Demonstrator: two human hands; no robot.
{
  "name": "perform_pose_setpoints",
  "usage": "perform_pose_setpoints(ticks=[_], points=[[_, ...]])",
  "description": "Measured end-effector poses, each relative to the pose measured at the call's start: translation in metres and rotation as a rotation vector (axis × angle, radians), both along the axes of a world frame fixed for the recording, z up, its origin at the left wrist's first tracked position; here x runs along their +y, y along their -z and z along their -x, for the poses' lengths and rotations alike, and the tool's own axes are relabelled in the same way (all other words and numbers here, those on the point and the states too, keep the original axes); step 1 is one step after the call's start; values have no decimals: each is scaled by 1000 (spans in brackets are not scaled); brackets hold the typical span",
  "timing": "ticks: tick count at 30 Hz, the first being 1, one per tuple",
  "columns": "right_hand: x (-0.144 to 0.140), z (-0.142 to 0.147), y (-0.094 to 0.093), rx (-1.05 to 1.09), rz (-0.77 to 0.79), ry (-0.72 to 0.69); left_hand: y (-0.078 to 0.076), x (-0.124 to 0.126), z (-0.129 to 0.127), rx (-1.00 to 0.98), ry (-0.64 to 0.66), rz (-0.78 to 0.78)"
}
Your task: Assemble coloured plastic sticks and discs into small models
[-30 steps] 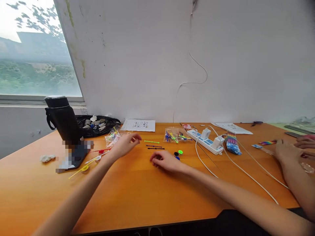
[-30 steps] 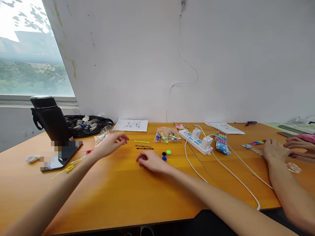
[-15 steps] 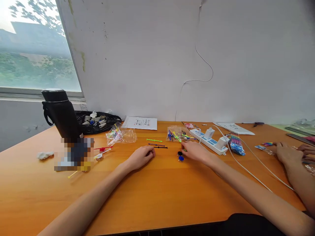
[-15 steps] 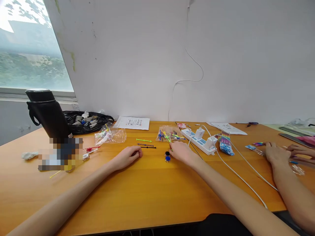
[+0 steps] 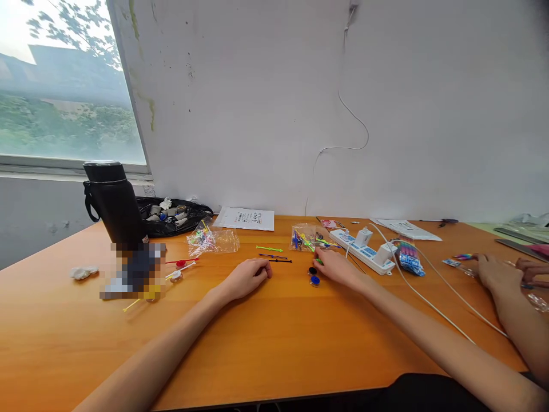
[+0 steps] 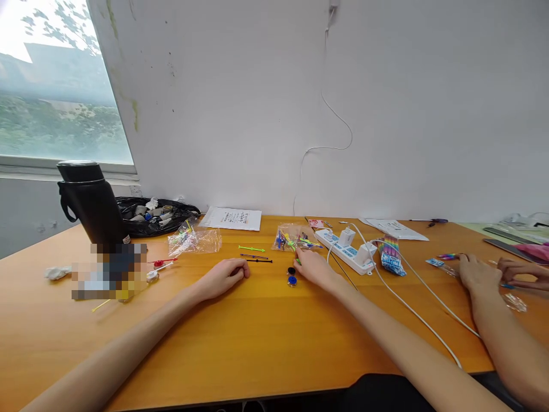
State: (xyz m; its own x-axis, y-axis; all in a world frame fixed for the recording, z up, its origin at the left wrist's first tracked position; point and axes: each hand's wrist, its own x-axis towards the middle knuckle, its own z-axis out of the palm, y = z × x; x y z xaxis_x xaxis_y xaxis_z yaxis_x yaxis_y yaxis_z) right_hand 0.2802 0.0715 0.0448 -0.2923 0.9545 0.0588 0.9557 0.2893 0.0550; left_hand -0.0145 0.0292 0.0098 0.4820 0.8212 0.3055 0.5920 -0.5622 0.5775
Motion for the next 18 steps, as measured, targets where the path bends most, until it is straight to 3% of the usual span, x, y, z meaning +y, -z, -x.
perform_pose_setpoints(ticks=[9,13,18], points=[[-4,0,0,108,-84,-66,2,-1,-2,-109,1,91],[-14,24,-3,345,-123,-246,7,2,-3,-279,71,172],[-37,74,3,624,75,-493,10,3,-4,-363,150,212]])
